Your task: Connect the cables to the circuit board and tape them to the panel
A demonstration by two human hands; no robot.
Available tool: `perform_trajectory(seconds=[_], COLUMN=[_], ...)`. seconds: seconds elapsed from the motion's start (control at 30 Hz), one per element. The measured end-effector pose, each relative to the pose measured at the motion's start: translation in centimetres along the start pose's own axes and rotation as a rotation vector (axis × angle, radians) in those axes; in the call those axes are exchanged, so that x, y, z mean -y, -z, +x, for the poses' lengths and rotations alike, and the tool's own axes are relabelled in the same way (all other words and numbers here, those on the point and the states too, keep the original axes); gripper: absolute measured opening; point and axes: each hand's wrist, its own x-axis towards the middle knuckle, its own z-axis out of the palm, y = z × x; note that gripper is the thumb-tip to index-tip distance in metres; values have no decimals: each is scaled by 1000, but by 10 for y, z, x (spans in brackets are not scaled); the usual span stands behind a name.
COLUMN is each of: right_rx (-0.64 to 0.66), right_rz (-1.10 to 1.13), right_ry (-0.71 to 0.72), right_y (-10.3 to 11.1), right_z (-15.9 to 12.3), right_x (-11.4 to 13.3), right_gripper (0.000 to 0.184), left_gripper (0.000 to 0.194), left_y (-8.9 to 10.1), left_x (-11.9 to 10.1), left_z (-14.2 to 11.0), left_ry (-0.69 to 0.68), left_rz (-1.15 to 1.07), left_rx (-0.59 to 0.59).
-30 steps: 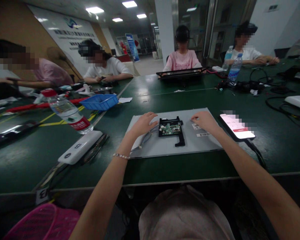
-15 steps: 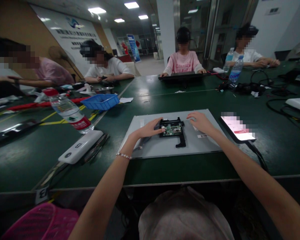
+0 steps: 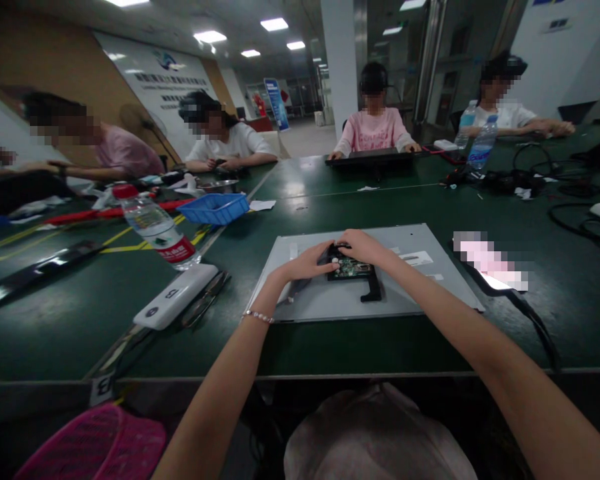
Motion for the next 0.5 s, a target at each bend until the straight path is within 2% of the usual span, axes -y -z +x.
perform_trajectory(seconds=[0.13,0.3,0.4,0.5], right_rx=[-81,-100,-129,-164], right_rz=[15,32,30,12], right_ry=[-75,-83,-89,-140], right_y=[-12,-16,-9,8], right_z=[3,1,0,-6], right_x=[-5,-9,-10,-17], right_gripper=[24,22,24,25], left_gripper=[78,85,87,88], left_y=[0,-1,0,1], left_x=[0,2,1,-1], left_z=[0,1,0,-1], left_ry=[-11,28,36,58], left_rz=[-8,19,24,30], left_rx=[6,19,32,43])
